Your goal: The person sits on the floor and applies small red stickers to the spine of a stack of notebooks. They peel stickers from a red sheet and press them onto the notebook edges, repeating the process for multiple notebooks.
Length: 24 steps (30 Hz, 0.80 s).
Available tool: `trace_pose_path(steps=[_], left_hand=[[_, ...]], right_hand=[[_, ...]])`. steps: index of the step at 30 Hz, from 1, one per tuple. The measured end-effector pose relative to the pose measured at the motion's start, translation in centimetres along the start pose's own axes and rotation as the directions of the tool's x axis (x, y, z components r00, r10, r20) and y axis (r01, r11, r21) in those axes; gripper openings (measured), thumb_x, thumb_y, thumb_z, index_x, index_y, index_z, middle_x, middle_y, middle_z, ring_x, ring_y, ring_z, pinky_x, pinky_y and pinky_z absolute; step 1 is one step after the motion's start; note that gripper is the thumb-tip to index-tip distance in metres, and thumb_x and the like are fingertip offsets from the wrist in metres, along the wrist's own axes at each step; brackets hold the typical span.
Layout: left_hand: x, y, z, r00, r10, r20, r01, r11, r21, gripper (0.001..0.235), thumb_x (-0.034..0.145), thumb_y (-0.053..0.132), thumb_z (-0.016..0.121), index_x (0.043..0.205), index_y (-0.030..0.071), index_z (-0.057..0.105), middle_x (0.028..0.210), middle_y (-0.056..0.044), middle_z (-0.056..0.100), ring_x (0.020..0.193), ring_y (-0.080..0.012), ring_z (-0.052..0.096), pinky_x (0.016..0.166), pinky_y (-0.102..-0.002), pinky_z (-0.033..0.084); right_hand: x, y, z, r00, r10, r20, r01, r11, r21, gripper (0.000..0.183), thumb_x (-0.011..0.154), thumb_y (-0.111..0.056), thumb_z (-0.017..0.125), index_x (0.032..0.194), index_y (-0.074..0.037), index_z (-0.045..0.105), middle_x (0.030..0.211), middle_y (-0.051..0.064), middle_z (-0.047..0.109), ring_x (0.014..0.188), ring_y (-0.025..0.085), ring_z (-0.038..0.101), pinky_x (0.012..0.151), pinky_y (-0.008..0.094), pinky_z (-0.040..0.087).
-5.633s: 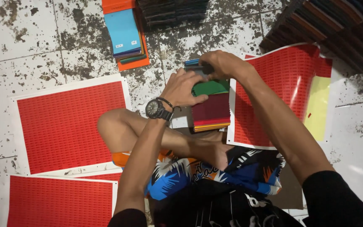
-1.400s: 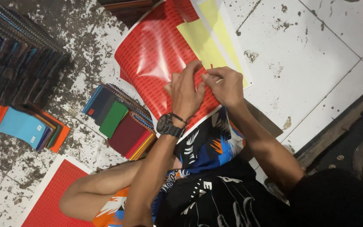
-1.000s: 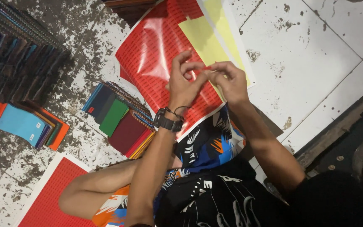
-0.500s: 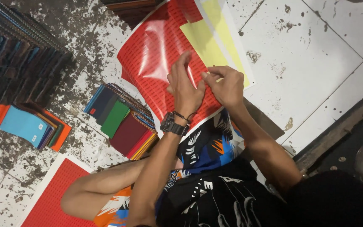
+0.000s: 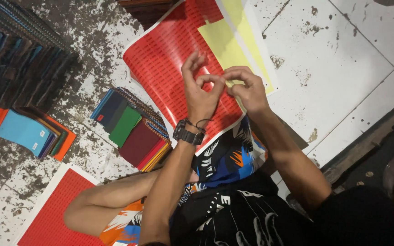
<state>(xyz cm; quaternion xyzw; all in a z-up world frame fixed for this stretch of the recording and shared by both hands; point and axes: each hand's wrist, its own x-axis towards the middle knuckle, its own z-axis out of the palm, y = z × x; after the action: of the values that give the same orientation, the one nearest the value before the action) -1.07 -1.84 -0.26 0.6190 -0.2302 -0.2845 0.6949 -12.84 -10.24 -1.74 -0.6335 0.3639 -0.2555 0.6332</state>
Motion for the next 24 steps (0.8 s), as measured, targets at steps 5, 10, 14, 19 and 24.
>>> trace_pose_path(steps=[5, 10, 14, 19, 24], left_hand=[[-0.1, -0.8, 0.3, 0.995, -0.010, -0.097, 0.022, 0.992, 0.127, 0.085, 0.080, 0.009, 0.078, 0.153, 0.022, 0.037, 0.143, -0.014, 0.053, 0.098, -0.0206, 0.073, 0.088, -0.034, 0.057], [0.1, -1.0, 0.3, 0.969, 0.244, -0.040, -0.201, 0.873, 0.445, 0.079, 0.075, 0.005, 0.077, 0.148, 0.016, 0.048, 0.150, -0.014, 0.036, 0.142, -0.0397, 0.043, 0.115, -0.047, 0.047], [-0.9, 0.7, 0.6, 1.000, 0.029, 0.008, -0.025, 0.660, 0.751, 0.095, 0.075, 0.010, 0.085, 0.155, 0.031, 0.039, 0.162, -0.009, 0.023, 0.147, -0.0416, 0.021, 0.112, -0.069, 0.016], [-1.0, 0.1, 0.6, 0.996, 0.073, 0.043, -0.079, 0.613, 0.786, 0.094, 0.073, 0.009, 0.085, 0.154, 0.031, 0.041, 0.162, -0.008, 0.022, 0.149, -0.0413, 0.014, 0.113, -0.074, 0.007], [-0.8, -0.8, 0.4, 0.991, 0.091, 0.101, -0.135, 0.554, 0.822, 0.091, 0.076, 0.012, 0.083, 0.154, 0.031, 0.040, 0.163, -0.008, 0.020, 0.152, -0.0386, 0.008, 0.117, -0.074, 0.003]], right_hand=[[0.9, 0.2, -0.2, 0.991, 0.099, -0.088, -0.118, 0.962, -0.246, 0.035, 0.090, -0.012, 0.072, 0.124, -0.001, 0.068, 0.106, 0.018, 0.066, 0.096, 0.028, 0.073, 0.077, 0.034, 0.061], [1.5, 1.8, -0.1, 0.999, -0.005, -0.053, -0.021, 0.874, -0.486, 0.025, 0.089, -0.018, 0.082, 0.110, -0.005, 0.077, 0.092, 0.013, 0.072, 0.086, 0.026, 0.076, 0.064, 0.029, 0.061], [1.4, 0.6, 0.3, 0.995, 0.050, -0.092, -0.092, 0.831, -0.548, 0.024, 0.088, -0.023, 0.083, 0.108, -0.011, 0.079, 0.089, 0.008, 0.076, 0.085, 0.024, 0.076, 0.070, 0.032, 0.061], [1.7, -0.7, 0.2, 0.973, 0.187, -0.132, -0.227, 0.871, -0.436, 0.040, 0.085, -0.027, 0.083, 0.118, -0.007, 0.074, 0.093, 0.009, 0.077, 0.086, 0.019, 0.076, 0.077, 0.032, 0.060], [1.6, -1.3, 0.3, 0.952, 0.254, -0.168, -0.298, 0.890, -0.344, 0.033, 0.084, -0.026, 0.084, 0.111, -0.008, 0.078, 0.092, 0.009, 0.078, 0.082, 0.015, 0.074, 0.071, 0.031, 0.059]])
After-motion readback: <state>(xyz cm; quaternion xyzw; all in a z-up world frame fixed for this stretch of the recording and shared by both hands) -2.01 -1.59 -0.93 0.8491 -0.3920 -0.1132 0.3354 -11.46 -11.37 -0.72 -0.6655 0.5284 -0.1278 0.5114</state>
